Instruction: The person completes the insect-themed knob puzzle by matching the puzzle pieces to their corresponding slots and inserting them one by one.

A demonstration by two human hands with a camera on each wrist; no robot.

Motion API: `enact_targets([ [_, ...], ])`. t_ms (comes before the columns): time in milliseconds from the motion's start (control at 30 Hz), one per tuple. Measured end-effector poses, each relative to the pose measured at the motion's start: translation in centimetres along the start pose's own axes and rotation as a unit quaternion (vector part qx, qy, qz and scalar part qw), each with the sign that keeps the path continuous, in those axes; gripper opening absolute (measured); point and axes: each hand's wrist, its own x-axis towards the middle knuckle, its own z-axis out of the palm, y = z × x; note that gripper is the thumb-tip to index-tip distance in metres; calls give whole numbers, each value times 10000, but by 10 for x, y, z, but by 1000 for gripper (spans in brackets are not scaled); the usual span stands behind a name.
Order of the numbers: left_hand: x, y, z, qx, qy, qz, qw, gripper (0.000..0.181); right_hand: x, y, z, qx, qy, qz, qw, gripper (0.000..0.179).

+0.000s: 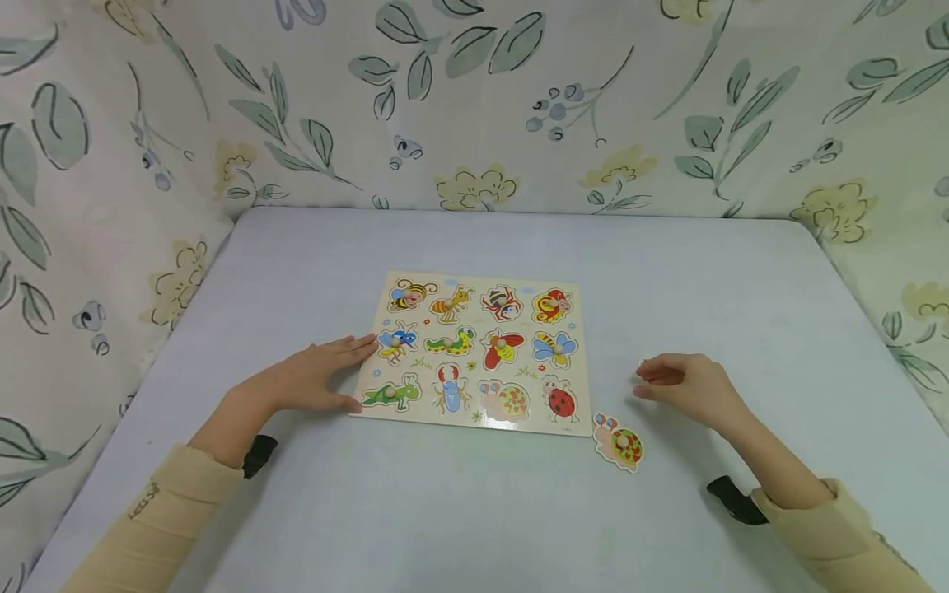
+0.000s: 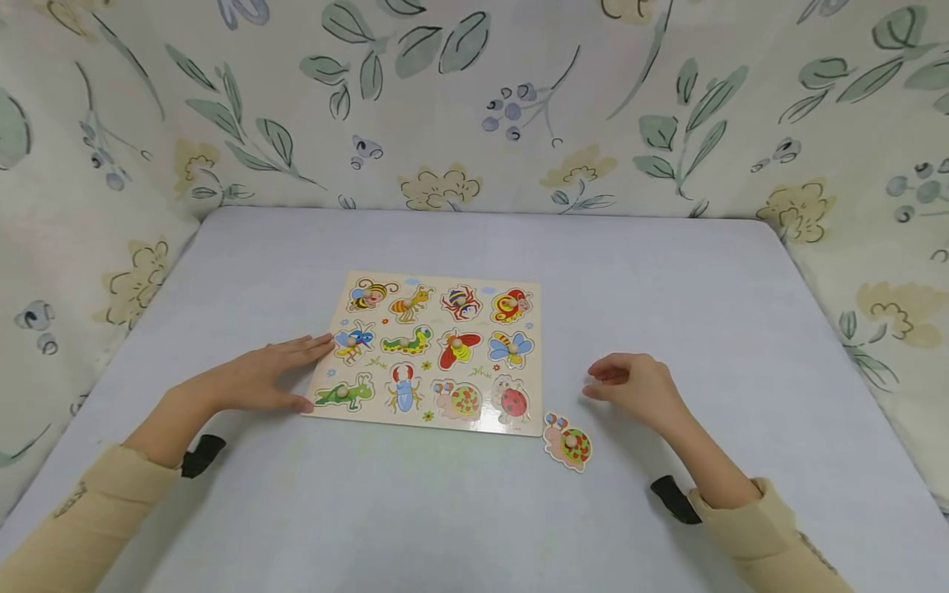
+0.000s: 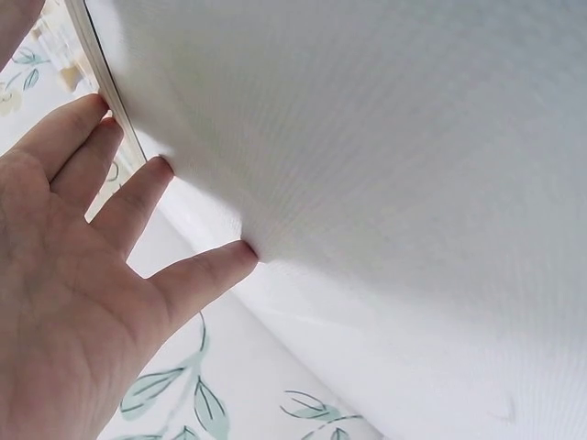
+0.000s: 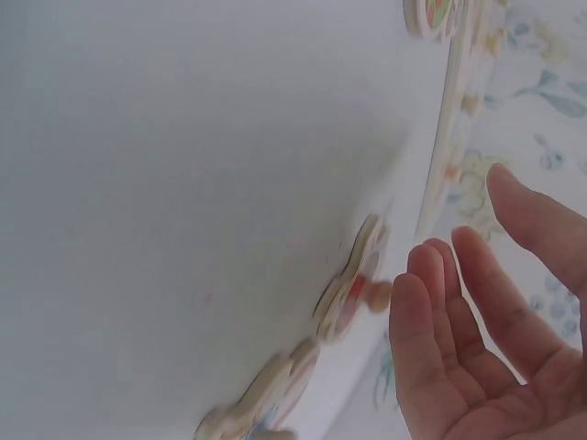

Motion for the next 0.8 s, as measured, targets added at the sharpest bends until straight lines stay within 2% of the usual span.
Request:
enact_targets([
  [333, 0, 1, 0, 4, 8, -23, 10000, 91, -11, 20, -10, 70, 66, 408, 9991, 37],
  [800, 0, 0, 1, 14, 8, -37, 10000, 91, -23, 38, -15, -173, 162, 516, 9984, 39],
])
